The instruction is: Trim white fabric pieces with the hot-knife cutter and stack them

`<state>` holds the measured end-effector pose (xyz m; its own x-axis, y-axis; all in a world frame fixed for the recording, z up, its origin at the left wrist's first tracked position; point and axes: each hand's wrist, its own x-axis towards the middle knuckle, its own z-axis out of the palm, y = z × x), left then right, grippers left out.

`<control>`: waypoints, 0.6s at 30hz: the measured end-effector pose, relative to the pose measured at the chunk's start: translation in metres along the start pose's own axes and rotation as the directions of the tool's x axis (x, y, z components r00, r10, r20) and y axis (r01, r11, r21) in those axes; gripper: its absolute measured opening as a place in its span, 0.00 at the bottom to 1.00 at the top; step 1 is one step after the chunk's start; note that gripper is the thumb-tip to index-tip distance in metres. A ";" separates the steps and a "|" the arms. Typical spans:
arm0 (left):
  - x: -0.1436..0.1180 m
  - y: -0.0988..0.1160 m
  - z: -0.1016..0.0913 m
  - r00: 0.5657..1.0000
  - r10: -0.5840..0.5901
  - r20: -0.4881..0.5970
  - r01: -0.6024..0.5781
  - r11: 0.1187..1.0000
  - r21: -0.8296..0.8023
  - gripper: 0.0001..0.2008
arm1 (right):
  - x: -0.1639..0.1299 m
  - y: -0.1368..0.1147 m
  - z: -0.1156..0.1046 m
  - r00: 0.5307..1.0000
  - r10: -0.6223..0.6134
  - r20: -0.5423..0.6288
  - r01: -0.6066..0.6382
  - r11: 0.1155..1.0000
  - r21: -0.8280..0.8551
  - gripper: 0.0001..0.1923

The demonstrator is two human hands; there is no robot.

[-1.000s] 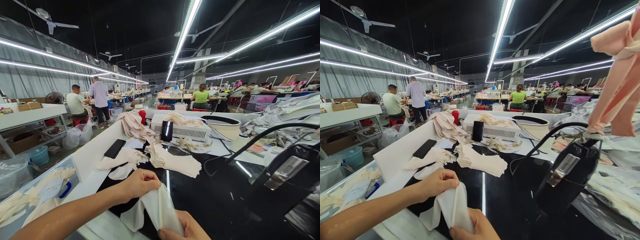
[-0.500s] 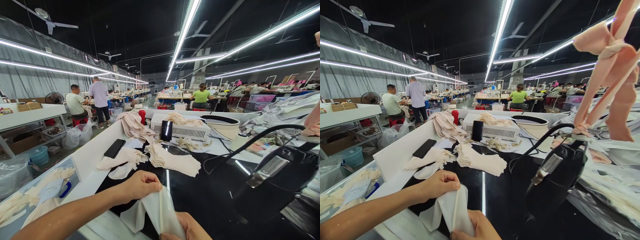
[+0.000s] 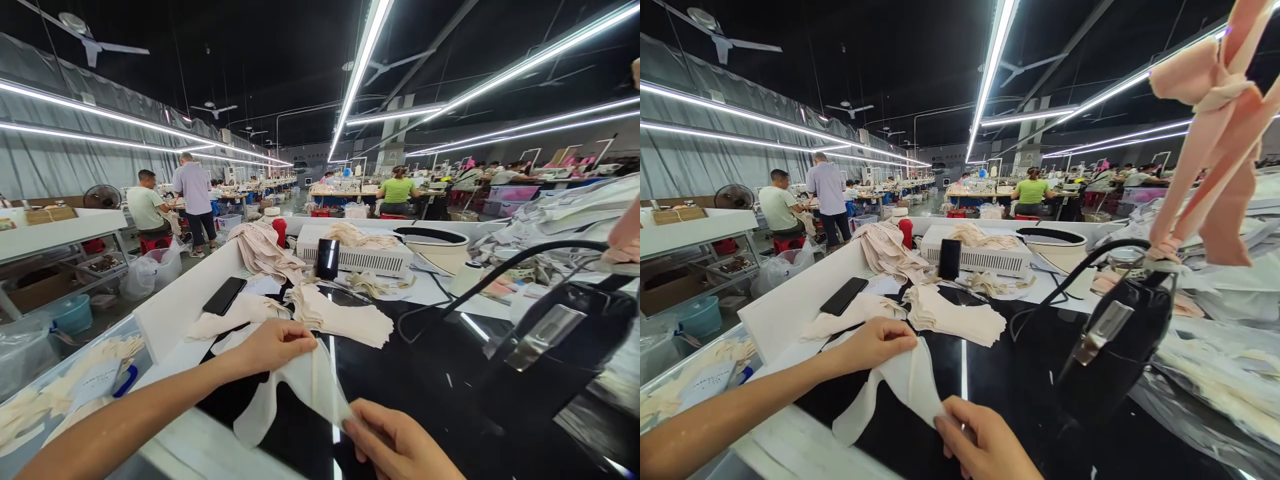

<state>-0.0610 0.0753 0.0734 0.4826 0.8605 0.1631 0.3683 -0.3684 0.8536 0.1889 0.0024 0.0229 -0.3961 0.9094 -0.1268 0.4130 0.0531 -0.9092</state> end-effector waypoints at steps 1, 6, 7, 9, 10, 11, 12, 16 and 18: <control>0.001 0.003 -0.002 0.999 0.040 -0.010 -0.039 0.999 0.031 0.17 | 0.002 0.002 -0.007 0.998 -0.041 -0.047 0.039 0.998 -0.046 0.23; -0.004 0.010 0.005 0.951 0.289 0.108 -0.307 0.913 0.269 0.18 | 0.008 0.007 -0.034 0.916 -0.297 -0.270 0.152 0.879 -0.452 0.15; -0.008 0.008 0.010 0.913 0.350 0.209 -0.404 0.845 0.349 0.20 | 0.009 0.009 -0.037 0.894 -0.349 -0.280 0.142 0.814 -0.563 0.14; -0.016 -0.001 0.025 0.806 0.418 0.420 -0.585 0.673 0.452 0.21 | 0.010 0.015 -0.039 0.867 -0.410 -0.282 0.093 0.691 -0.717 0.18; -0.019 -0.006 0.033 0.761 0.424 0.491 -0.641 0.610 0.466 0.20 | 0.010 0.019 -0.039 0.864 -0.415 -0.285 0.070 0.659 -0.749 0.21; -0.023 -0.011 0.040 0.730 0.430 0.531 -0.676 0.566 0.472 0.19 | 0.011 0.022 -0.039 0.863 -0.415 -0.289 0.050 0.638 -0.768 0.24; -0.026 -0.016 0.046 0.714 0.441 0.544 -0.696 0.535 0.480 0.18 | 0.011 0.026 -0.039 0.862 -0.414 -0.292 0.037 0.625 -0.780 0.27; -0.032 -0.028 0.058 0.692 0.513 0.508 -0.719 0.427 0.547 0.14 | 0.012 0.032 -0.037 0.850 -0.455 -0.267 0.041 0.561 -0.827 0.35; -0.032 -0.029 0.058 0.676 0.542 0.500 -0.723 0.355 0.593 0.15 | 0.009 0.029 -0.035 0.842 -0.482 -0.242 0.069 0.541 -0.838 0.37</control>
<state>-0.0409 0.0380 0.0146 0.9229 0.2058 0.3255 0.2526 -0.9615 -0.1084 0.2255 0.0266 0.0093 -0.3344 0.8402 0.4269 0.8837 0.4370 -0.1679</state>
